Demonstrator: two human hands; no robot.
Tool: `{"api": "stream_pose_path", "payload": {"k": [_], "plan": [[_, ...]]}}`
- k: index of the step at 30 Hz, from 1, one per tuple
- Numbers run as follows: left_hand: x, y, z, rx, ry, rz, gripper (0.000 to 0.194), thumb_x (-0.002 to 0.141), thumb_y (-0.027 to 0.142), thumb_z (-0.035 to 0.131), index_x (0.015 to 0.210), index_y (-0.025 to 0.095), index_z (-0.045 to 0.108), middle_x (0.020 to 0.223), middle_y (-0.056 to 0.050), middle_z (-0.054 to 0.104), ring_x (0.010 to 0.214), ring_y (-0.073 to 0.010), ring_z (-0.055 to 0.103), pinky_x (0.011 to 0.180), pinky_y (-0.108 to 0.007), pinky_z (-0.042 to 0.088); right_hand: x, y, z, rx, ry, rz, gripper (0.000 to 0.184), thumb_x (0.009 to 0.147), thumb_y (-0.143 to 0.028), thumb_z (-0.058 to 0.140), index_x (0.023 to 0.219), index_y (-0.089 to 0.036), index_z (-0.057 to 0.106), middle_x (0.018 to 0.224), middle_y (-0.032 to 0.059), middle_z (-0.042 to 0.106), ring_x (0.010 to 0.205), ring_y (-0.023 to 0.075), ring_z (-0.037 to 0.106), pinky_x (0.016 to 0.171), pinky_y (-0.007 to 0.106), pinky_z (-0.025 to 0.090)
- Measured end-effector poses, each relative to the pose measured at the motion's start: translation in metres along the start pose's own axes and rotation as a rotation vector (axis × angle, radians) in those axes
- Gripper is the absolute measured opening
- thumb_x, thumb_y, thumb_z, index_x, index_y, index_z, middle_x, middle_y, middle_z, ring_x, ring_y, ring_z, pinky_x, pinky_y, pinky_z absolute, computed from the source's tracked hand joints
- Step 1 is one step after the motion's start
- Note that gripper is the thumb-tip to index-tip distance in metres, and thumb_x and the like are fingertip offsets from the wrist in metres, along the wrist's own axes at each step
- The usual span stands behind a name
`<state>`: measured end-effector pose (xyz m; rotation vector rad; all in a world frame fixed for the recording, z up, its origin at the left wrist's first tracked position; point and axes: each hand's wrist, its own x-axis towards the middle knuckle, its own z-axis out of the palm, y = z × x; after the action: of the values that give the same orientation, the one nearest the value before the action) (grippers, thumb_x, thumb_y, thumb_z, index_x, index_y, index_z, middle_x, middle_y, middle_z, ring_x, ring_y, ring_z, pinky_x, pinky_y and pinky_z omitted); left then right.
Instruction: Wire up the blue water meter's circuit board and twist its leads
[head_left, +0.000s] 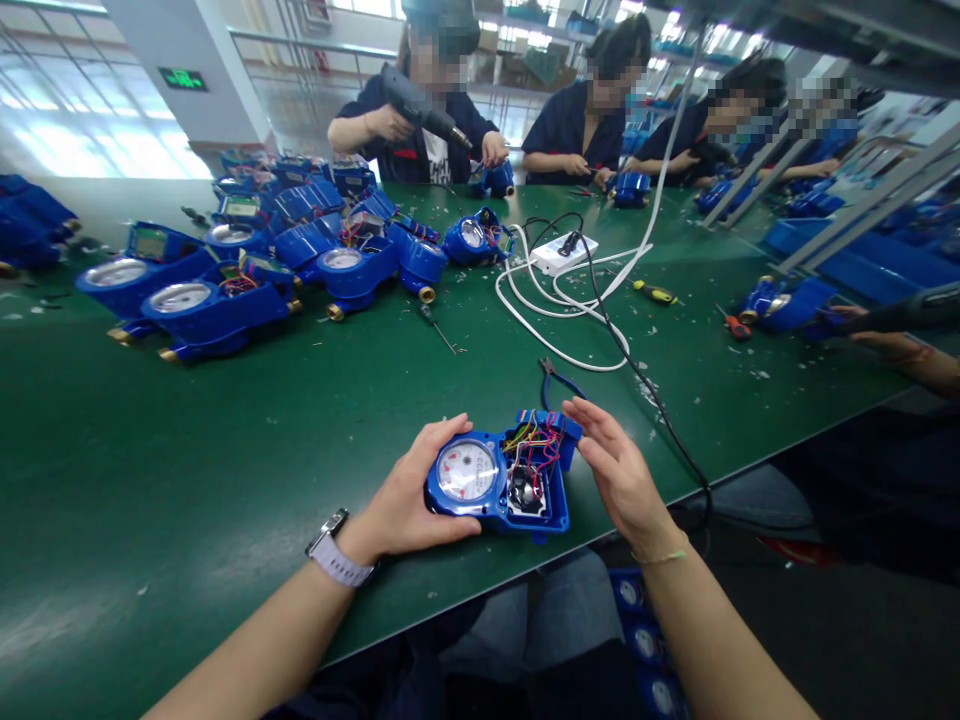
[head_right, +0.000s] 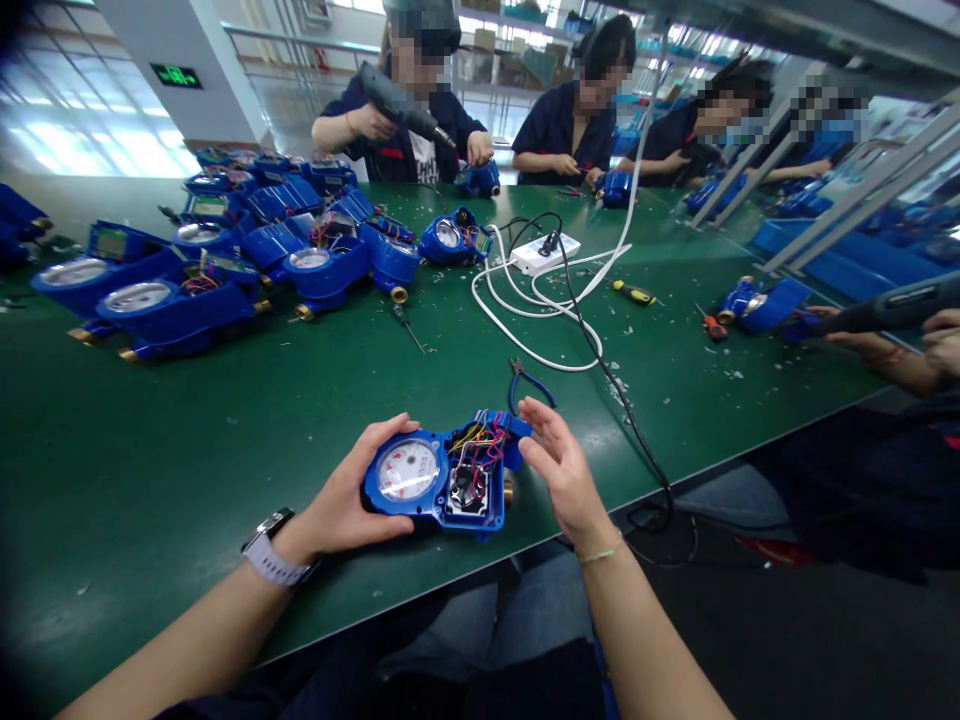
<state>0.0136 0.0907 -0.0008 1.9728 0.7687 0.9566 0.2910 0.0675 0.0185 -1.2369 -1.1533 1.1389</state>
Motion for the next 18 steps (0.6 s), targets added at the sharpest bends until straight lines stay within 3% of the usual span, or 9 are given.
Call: {"api": "stream_pose_path", "payload": {"k": [5, 8, 14, 18], "plan": [[-0.001, 0.001, 0.000, 0.008, -0.003, 0.005, 0.096, 0.068, 0.048, 0.079, 0.146, 0.031, 0.026, 0.138, -0.013, 0.043, 0.126, -0.0329, 0.046, 0.108, -0.053, 0.038, -0.025, -0.027, 0.009, -0.580, -0.056, -0.342, 0.043, 0.090, -0.026, 0.057, 0.132, -0.025, 0.049, 0.139, 0.0083, 0.048, 0.131, 0.0253, 0.042, 0.111, 0.050, 0.032], [0.000, 0.002, -0.001, 0.018, -0.006, 0.026, 0.095, 0.068, 0.048, 0.079, 0.146, 0.031, 0.027, 0.138, -0.012, 0.042, 0.127, -0.0326, 0.045, 0.109, -0.052, 0.037, -0.031, -0.039, 0.017, -0.817, -0.086, -0.484, 0.044, 0.090, -0.020, 0.053, 0.133, -0.021, 0.047, 0.138, 0.0108, 0.048, 0.130, 0.0260, 0.041, 0.109, 0.050, 0.034], [0.000, 0.001, -0.004, 0.049, -0.027, 0.086, 0.093, 0.068, 0.051, 0.079, 0.145, 0.029, 0.031, 0.136, -0.013, 0.044, 0.126, -0.0316, 0.044, 0.108, -0.050, 0.038, -0.028, -0.044, 0.033, -1.095, -0.141, -0.514, 0.049, 0.083, -0.011, 0.047, 0.133, -0.013, 0.051, 0.145, 0.0149, 0.039, 0.137, 0.0305, 0.029, 0.110, 0.056, 0.032], [0.000, 0.002, -0.005, 0.064, -0.036, 0.103, 0.092, 0.069, 0.052, 0.078, 0.144, 0.028, 0.032, 0.134, -0.014, 0.045, 0.126, -0.0324, 0.044, 0.107, -0.052, 0.039, -0.024, -0.049, 0.043, -1.249, -0.204, -0.502, 0.055, 0.077, -0.003, 0.045, 0.129, -0.018, 0.058, 0.149, 0.0134, 0.035, 0.139, 0.0325, 0.027, 0.109, 0.060, 0.031]]}}
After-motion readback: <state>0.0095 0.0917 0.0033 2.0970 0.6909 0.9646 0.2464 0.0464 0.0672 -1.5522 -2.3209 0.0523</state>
